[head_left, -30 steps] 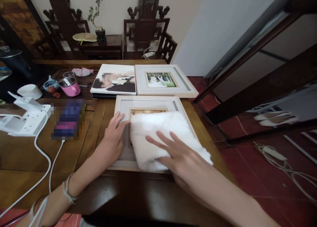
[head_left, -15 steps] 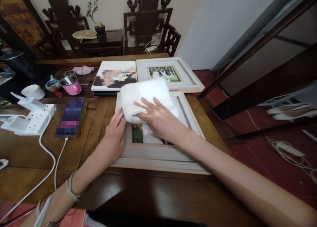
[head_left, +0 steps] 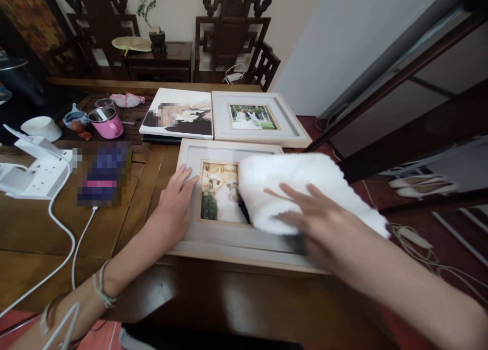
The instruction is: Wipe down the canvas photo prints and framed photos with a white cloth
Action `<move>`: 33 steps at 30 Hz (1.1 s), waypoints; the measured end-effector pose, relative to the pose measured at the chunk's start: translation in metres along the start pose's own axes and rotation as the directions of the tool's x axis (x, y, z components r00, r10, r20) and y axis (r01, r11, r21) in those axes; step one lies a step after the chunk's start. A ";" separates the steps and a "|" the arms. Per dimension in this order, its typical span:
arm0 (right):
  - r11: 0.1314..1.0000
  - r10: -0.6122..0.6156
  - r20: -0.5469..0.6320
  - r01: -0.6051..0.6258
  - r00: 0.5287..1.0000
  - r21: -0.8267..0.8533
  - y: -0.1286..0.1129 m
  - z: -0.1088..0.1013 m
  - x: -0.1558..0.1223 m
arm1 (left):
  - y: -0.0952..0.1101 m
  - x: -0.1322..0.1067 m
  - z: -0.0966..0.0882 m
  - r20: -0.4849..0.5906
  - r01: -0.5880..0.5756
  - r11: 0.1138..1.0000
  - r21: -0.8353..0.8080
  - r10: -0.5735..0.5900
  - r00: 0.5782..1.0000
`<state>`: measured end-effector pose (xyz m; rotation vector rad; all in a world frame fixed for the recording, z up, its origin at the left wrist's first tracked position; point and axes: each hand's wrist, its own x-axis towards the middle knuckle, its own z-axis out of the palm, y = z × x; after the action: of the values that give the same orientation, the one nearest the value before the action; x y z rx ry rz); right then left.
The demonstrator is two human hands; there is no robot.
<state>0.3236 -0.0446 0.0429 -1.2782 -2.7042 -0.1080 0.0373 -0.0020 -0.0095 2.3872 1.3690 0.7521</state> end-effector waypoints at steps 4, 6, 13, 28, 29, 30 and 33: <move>0.992 -0.049 0.026 0.046 0.998 0.120 -0.035 -0.014 -0.041 | 0.002 -0.001 -0.002 0.009 0.006 1.000 0.015 -0.006 1.000; 0.988 -0.051 0.028 0.047 0.998 0.146 -0.047 -0.014 -0.048 | 0.003 -0.001 -0.003 0.019 0.014 1.000 0.028 -0.014 1.000; 0.979 -0.025 -0.167 0.058 0.986 0.197 -0.080 0.018 0.001 | 0.003 -0.001 -0.001 -0.030 0.018 1.000 -0.001 -0.018 0.999; 0.982 0.069 -0.022 -0.064 0.997 0.178 -0.061 -0.010 -0.027 | -0.002 -0.002 0.001 -0.028 -0.008 1.000 -0.018 0.007 1.000; 0.982 0.073 -0.019 -0.069 0.997 0.173 -0.061 -0.012 -0.027 | -0.001 -0.002 0.001 -0.027 -0.005 1.000 -0.018 0.004 1.000; 0.982 0.081 -0.012 -0.077 0.997 0.174 -0.063 -0.012 -0.025 | -0.001 -0.001 0.000 -0.027 -0.003 1.000 -0.019 0.003 1.000; 0.978 0.069 -0.045 -0.058 0.997 0.201 -0.080 -0.003 -0.009 | -0.002 0.000 0.000 -0.027 -0.006 1.000 -0.021 0.005 1.000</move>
<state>0.2680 -0.1021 0.0443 -1.2812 -2.5519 0.1328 0.0355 -0.0013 -0.0102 2.3741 1.3585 0.7986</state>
